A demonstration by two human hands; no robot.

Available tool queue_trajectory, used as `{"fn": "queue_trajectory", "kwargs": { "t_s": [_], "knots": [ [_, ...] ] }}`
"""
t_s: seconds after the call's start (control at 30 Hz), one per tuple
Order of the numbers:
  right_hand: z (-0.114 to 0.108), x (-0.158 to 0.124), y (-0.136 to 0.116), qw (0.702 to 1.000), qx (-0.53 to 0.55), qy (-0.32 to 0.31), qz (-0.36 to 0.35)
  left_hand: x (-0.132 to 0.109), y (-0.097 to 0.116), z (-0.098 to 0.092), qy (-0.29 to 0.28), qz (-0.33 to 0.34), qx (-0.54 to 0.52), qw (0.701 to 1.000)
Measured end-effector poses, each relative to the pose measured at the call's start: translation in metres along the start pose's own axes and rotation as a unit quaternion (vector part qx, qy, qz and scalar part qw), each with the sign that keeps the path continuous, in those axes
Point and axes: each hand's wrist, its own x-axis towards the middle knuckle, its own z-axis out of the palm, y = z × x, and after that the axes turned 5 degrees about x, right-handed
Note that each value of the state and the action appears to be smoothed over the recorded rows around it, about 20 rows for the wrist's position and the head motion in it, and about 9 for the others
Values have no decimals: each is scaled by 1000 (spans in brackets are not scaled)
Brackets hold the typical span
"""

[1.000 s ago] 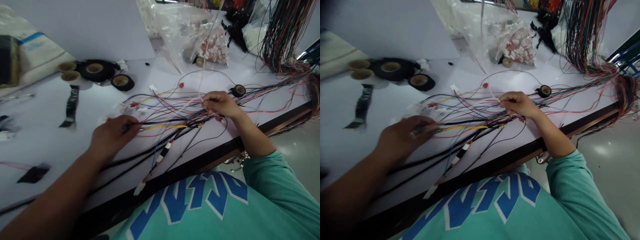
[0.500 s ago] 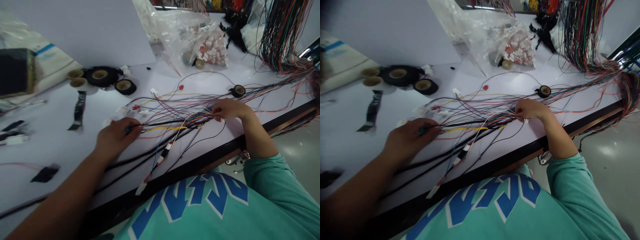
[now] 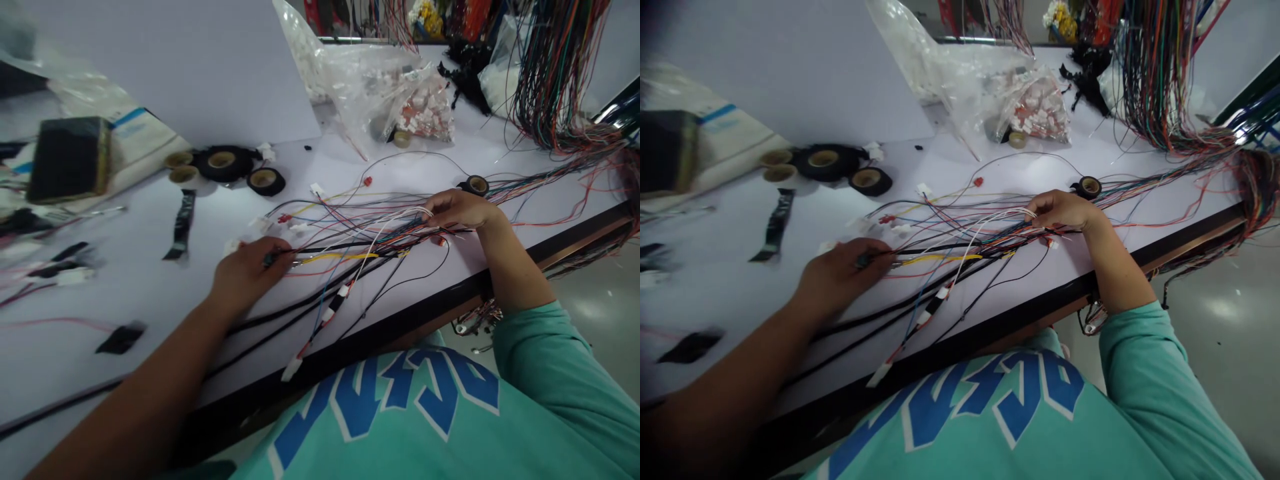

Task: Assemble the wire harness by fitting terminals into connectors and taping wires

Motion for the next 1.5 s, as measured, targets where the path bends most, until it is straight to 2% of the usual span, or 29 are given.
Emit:
{"fn": "queue_trajectory", "kwargs": {
  "t_s": [0.2, 0.33, 0.4, 0.53, 0.63, 0.73, 0.87, 0.93, 1.07, 1.17, 1.23, 1.4, 1.5],
  "knots": [
    [-9, 7, 15, 994, 87, -65, -32, 0, 1, 0, 14, 2, -4, 1000],
    [-11, 4, 11, 994, 74, -75, -41, -1, 5, -3, -6, -3, 1, 1000],
    [-12, 0, 8, 997, 45, -60, -27, -1, 5, -4, -3, -1, 6, 1000],
    [-14, -4, 4, 999, 10, 20, -25, 0, 5, -2, 24, 6, 0, 1000],
    [-11, -4, 2, 998, -9, 53, -23, 0, 6, -2, 37, 13, -5, 999],
    [-8, -4, -2, 993, -98, 67, 11, 0, 7, -2, 31, 0, -10, 999],
    [0, -2, -8, 956, -288, 25, 42, -1, 8, -5, 21, -26, -59, 998],
    [7, 0, -10, 944, -327, 6, 29, -1, 7, -6, 14, -36, -112, 993],
    [17, 2, -8, 970, -243, -1, 3, -2, 3, -7, 21, -53, -205, 977],
    [13, 2, -3, 993, -115, -7, -40, -3, 2, -6, 26, -63, -211, 975],
    [7, 3, 1, 997, -23, -38, -65, -3, 2, -5, 28, -62, -203, 977],
    [3, 12, 14, 975, 135, -126, -123, -1, 2, -1, 41, -60, -213, 974],
    [6, 17, 20, 955, 205, -128, -171, 1, 4, -1, 46, -65, -218, 973]
  ]
}}
